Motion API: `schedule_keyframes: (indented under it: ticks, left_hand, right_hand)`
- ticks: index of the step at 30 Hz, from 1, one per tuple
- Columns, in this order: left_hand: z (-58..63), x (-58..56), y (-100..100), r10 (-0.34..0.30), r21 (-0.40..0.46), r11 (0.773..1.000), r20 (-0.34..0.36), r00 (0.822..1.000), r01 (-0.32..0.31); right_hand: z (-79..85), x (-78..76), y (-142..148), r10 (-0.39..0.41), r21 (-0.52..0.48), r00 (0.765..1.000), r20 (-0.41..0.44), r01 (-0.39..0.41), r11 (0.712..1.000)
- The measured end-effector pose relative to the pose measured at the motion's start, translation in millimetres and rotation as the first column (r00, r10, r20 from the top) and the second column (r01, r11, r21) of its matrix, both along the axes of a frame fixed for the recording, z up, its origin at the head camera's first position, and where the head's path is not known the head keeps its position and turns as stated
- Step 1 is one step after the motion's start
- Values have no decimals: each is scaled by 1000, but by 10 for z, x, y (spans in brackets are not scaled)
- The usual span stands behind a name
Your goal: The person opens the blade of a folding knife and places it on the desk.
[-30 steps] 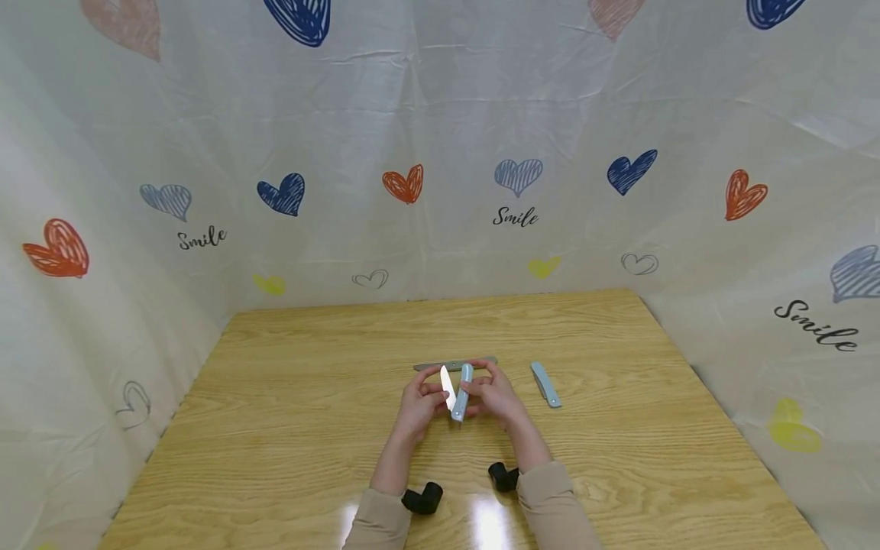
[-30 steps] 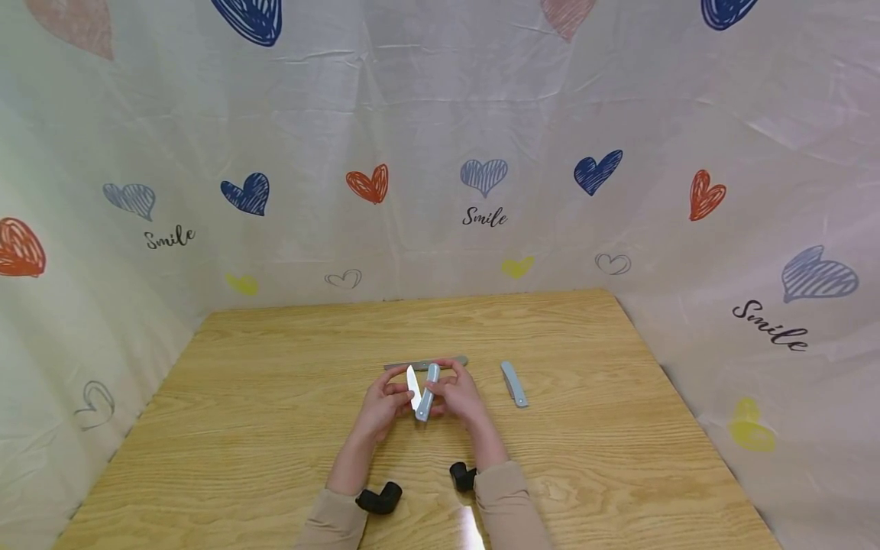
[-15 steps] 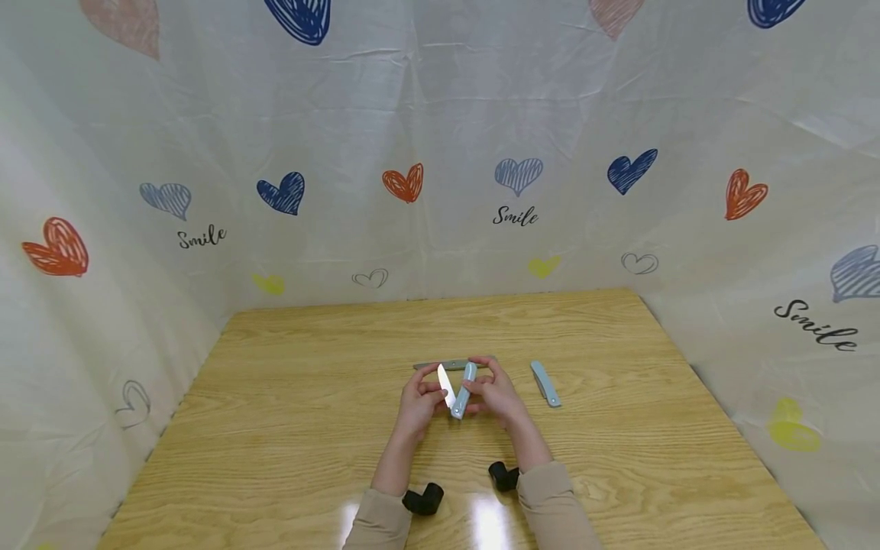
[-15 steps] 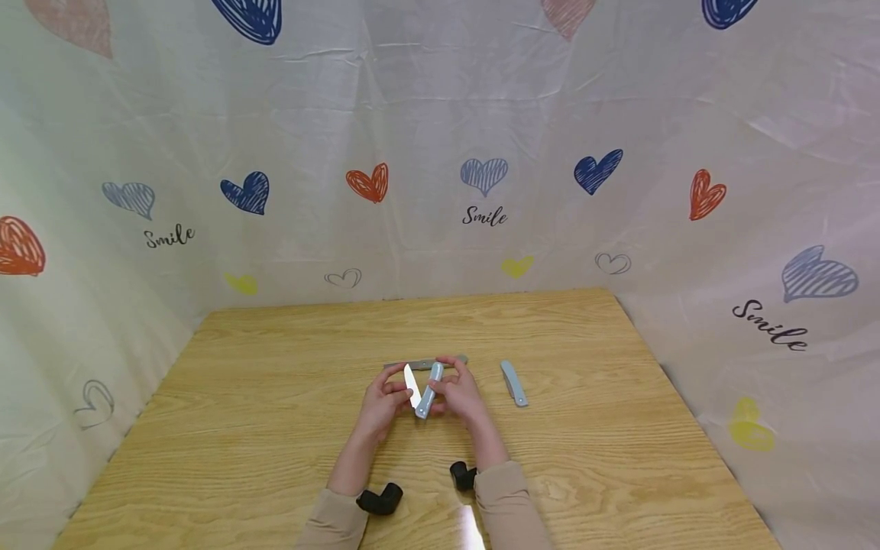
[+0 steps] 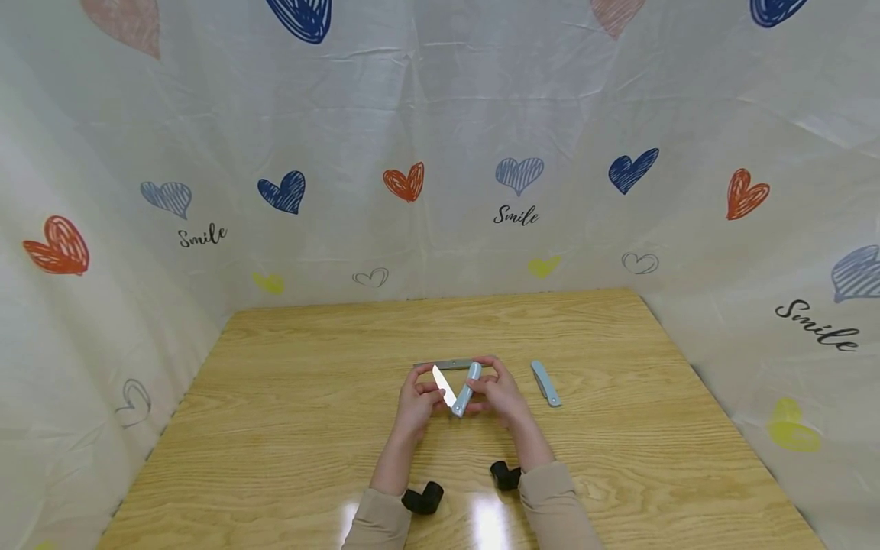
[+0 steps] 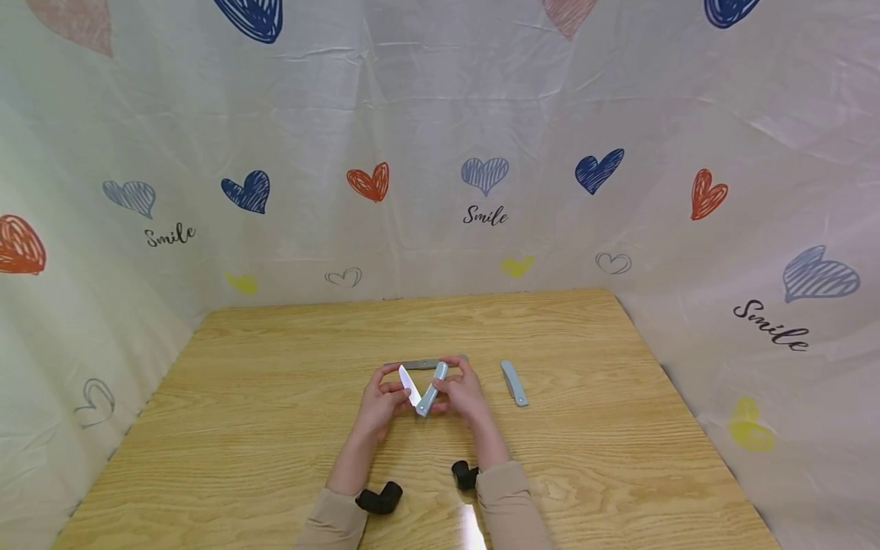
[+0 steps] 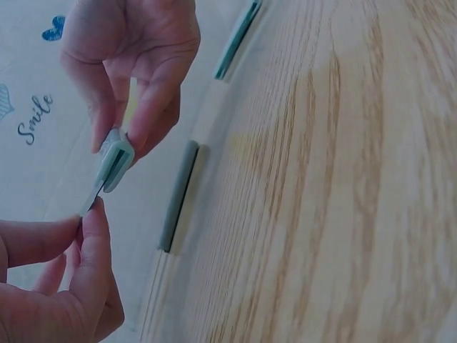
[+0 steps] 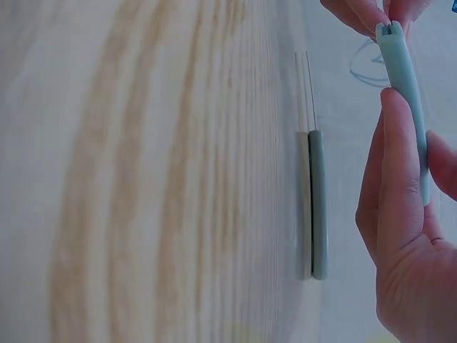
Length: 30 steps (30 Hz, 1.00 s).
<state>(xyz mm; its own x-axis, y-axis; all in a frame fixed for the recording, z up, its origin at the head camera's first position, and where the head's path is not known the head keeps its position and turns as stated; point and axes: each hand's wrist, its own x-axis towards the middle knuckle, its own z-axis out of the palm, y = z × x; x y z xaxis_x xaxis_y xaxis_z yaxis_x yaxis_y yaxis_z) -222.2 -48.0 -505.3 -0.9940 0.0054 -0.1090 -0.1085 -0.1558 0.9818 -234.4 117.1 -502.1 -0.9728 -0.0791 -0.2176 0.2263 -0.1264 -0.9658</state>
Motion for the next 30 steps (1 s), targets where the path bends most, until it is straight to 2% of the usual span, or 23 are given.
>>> schedule_keyframes:
  ticks: [12,18,22,30]
  left_hand:
    - [90,58,-4,35,34,999,2,999,-35]
    - [62,54,36,107,55,993,22,994,-108]
    - [62,60,76,153,87,984,9,988,-154]
    - [74,66,158,249,172,953,19,968,-249]
  right_hand:
    - [-30,-1,37,-39,-68,999,1,39,997]
    - [-17,0,41,-56,-86,998,-4,56,995]
    - [-14,2,36,-76,-106,997,-14,74,992]
    - [-17,-6,3,-155,-158,988,-5,152,976]
